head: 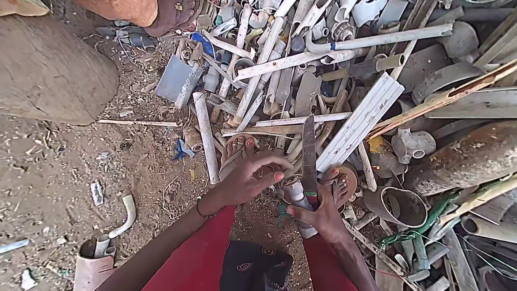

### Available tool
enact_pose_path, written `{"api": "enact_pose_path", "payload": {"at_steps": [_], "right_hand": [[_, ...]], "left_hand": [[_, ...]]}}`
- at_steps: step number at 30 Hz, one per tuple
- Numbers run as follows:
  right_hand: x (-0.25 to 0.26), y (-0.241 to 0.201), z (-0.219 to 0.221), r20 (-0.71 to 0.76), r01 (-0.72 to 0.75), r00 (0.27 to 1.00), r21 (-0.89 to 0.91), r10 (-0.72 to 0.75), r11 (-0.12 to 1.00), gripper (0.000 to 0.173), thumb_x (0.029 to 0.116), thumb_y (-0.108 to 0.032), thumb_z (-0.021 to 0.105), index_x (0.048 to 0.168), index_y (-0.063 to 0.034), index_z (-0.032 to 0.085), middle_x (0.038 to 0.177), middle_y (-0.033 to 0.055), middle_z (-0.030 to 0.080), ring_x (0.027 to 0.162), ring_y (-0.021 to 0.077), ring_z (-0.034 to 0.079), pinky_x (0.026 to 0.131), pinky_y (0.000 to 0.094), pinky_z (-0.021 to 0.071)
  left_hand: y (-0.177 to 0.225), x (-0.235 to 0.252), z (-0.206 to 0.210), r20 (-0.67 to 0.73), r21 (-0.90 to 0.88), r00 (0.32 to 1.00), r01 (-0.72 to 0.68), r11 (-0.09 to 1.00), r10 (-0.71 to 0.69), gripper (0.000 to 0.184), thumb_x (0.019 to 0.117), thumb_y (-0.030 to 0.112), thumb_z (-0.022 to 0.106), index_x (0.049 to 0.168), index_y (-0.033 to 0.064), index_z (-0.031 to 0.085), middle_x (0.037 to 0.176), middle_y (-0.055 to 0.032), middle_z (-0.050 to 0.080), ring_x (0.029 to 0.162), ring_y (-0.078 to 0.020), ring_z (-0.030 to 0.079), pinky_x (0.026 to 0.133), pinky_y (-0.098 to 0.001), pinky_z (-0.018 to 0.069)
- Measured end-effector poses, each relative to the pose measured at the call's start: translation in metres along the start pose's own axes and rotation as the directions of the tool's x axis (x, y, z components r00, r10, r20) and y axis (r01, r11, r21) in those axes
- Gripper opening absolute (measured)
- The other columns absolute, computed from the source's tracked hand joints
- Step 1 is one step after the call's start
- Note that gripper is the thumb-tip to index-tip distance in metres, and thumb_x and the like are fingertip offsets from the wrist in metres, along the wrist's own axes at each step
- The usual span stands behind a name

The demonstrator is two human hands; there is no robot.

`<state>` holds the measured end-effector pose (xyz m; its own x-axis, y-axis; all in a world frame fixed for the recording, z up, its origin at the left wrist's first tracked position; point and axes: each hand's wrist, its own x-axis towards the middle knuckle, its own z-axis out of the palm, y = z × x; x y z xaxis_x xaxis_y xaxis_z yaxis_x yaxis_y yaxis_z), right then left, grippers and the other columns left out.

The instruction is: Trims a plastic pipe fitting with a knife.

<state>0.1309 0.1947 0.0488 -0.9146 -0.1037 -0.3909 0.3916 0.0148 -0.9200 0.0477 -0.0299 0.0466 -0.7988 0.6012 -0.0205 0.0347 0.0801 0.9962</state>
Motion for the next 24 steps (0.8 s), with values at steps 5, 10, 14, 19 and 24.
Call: {"api": "enact_pose_path", "payload": {"at_steps": [5, 10, 14, 19, 24], "right_hand": [[-0.004, -0.003, -0.003, 0.23, -0.224, 0.962, 0.37, 0.145, 0.902, 0.05, 0.0693, -0.024, 0.09, 0.111, -0.011, 0.065, 0.092, -0.006, 0.075, 0.081, 0.0031, 0.071, 0.075, 0.0228, 0.0612], [-0.004, 0.0, -0.008, 0.398, -0.284, 0.909, 0.377, 0.123, 0.882, 0.041, 0.0713, -0.027, 0.091, 0.105, -0.0169, 0.069, 0.09, -0.0086, 0.075, 0.079, 0.0011, 0.071, 0.073, 0.0222, 0.061], [-0.002, 0.001, -0.01, 0.499, -0.339, 0.859, 0.387, 0.114, 0.858, 0.042, 0.0728, -0.024, 0.09, 0.108, -0.0175, 0.07, 0.094, -0.0084, 0.076, 0.082, 0.0017, 0.072, 0.076, 0.0224, 0.0612], [-0.001, 0.003, -0.01, 0.552, -0.398, 0.822, 0.385, 0.138, 0.833, 0.04, 0.0753, -0.023, 0.089, 0.108, -0.0174, 0.068, 0.091, -0.0066, 0.076, 0.073, 0.0043, 0.072, 0.066, 0.0235, 0.062], [0.001, 0.004, -0.01, 0.515, -0.406, 0.838, 0.367, 0.181, 0.837, 0.041, 0.0732, -0.026, 0.09, 0.106, -0.0174, 0.067, 0.088, -0.0069, 0.075, 0.071, 0.0038, 0.07, 0.066, 0.0232, 0.0609]], "left_hand": [[-0.001, -0.003, 0.0, 0.211, -0.207, 0.97, -0.073, 0.976, 0.117, 0.046, 0.0995, 0.039, 0.065, 0.132, 0.0072, 0.066, 0.132, -0.007, 0.061, 0.125, -0.0122, 0.057, 0.1, -0.0268, 0.0541], [-0.005, -0.006, -0.006, 0.238, -0.21, 0.964, -0.07, 0.975, 0.12, 0.036, 0.0992, 0.034, 0.067, 0.123, 0.0089, 0.072, 0.123, -0.0045, 0.065, 0.119, -0.0092, 0.059, 0.095, -0.0233, 0.0545], [-0.008, -0.005, -0.008, 0.228, -0.172, 0.957, -0.141, 0.975, 0.179, 0.024, 0.0936, 0.026, 0.075, 0.111, 0.0105, 0.078, 0.114, -0.0013, 0.069, 0.113, -0.0044, 0.06, 0.096, -0.0191, 0.0507], [-0.011, -0.002, -0.009, 0.186, -0.196, 0.939, -0.253, 0.947, 0.289, 0.013, 0.0908, 0.016, 0.078, 0.101, 0.0077, 0.079, 0.109, -0.0032, 0.074, 0.112, -0.0081, 0.066, 0.098, -0.0234, 0.0533], [-0.01, -0.008, -0.003, 0.139, -0.14, 0.966, -0.198, 0.97, 0.218, 0.015, 0.0971, 0.015, 0.07, 0.1, 0.0001, 0.07, 0.11, -0.0064, 0.075, 0.108, -0.0097, 0.07, 0.097, -0.0268, 0.0571]]}}
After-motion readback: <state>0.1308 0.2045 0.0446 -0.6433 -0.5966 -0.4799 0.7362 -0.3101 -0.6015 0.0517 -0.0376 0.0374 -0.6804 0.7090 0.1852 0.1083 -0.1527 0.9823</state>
